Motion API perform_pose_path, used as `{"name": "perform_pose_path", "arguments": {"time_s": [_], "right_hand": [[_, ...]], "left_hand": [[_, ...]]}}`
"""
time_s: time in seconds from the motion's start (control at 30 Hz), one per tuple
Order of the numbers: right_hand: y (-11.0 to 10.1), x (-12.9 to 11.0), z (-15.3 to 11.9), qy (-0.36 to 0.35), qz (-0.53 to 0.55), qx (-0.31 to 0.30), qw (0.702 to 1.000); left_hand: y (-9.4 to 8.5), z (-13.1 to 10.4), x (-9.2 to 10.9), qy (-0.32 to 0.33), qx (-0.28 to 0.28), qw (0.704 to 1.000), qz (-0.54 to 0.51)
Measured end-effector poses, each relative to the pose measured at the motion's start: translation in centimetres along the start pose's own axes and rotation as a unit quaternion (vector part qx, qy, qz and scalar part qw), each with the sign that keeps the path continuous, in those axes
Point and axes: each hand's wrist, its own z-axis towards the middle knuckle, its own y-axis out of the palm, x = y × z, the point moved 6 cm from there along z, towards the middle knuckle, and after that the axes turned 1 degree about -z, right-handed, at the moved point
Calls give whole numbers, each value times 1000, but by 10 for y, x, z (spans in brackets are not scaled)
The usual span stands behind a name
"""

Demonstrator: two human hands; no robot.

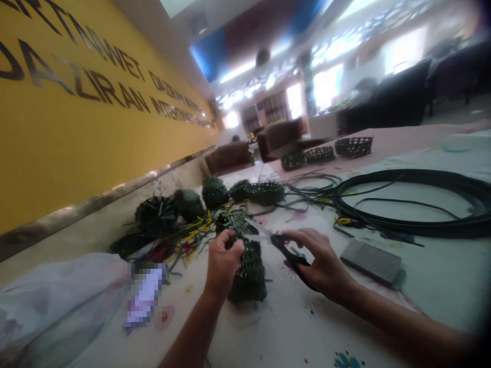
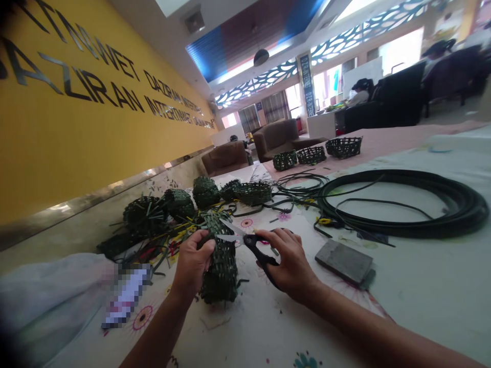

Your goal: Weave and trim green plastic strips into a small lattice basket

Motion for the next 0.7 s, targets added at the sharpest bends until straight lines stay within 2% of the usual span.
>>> {"name": "perform_pose_path", "arguments": {"time_s": [0.33, 0.5, 0.7], "right_hand": [[4, 2, -3, 15, 21, 5, 1000], [3, 0, -3, 9, 1, 12, 1000], [0, -5, -3, -16, -29, 24, 999]], "left_hand": [[4, 1, 2, -48, -38, 996, -71], [1, 3, 1, -20, -60, 998, -4], [-3, 4, 12, 9, -61, 994, 89]]}}
